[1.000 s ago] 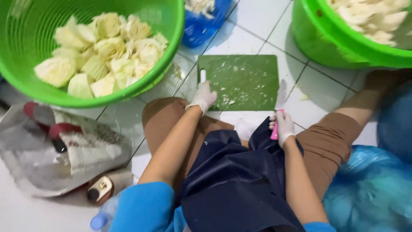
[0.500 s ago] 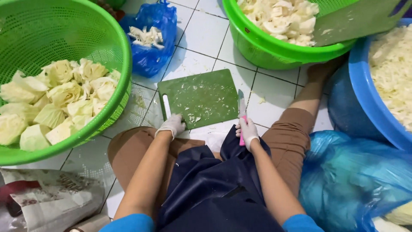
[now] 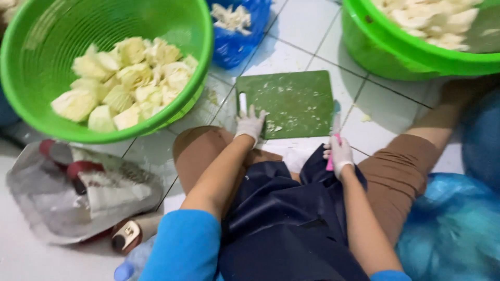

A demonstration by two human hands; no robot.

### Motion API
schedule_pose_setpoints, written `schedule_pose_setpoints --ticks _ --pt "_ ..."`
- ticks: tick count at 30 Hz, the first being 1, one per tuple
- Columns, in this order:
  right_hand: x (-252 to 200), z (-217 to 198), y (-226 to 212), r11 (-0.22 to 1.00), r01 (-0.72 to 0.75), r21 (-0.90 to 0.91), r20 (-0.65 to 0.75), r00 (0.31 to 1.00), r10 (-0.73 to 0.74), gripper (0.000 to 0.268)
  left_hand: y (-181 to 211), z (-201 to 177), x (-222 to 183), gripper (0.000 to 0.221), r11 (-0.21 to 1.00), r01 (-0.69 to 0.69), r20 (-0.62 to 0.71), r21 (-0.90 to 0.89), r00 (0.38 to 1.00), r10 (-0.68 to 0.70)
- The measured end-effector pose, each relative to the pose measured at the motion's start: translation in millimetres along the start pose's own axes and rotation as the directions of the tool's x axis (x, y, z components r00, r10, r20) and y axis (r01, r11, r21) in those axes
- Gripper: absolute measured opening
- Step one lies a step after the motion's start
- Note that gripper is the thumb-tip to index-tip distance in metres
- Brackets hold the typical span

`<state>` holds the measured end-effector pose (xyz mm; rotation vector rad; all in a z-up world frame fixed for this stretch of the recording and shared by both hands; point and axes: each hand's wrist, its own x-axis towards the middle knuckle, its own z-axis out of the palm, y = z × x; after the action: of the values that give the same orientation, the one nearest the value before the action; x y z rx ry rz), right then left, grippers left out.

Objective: Shredding cabbage into thin strips using a knife on a cutting board while sitting on the floor.

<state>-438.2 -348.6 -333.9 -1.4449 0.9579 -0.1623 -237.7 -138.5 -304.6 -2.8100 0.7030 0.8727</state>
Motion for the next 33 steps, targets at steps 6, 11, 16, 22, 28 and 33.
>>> schedule_pose_setpoints --ticks 6,11,16,22,28,33 --pt "13.3 -8.9 10.8 1.000 0.009 -0.011 0.021 1.000 -0.009 0.030 -23.7 44.9 62.6 0.040 0.997 -0.024 -0.028 -0.070 0.999 0.022" --pt "8.9 -7.8 6.5 1.000 -0.011 0.000 -0.007 1.000 0.011 0.028 -36.8 59.0 80.8 0.039 0.998 -0.055 -0.038 -0.026 0.998 0.054" --pt "17.5 -8.0 16.7 0.983 0.001 -0.181 -0.054 0.998 -0.011 0.029 -23.0 32.7 28.2 0.037 0.999 -0.035 -0.058 0.018 0.998 0.036" --pt "-50.4 7.6 -30.4 0.736 0.229 -0.637 -0.142 0.904 -0.404 0.027 0.5 16.8 -14.5 0.023 0.982 -0.190 -0.393 0.022 0.901 0.183" --pt "-56.3 6.4 -33.7 0.657 0.199 -0.727 -0.074 0.928 -0.364 0.029 54.1 -3.1 -98.1 0.014 0.728 -0.685 -0.495 0.022 0.625 0.604" --pt "-92.0 21.9 -63.3 0.904 -0.002 -0.428 -0.098 0.994 -0.044 0.023 89.1 66.5 -106.3 0.022 0.550 -0.816 -0.320 0.176 0.481 0.816"
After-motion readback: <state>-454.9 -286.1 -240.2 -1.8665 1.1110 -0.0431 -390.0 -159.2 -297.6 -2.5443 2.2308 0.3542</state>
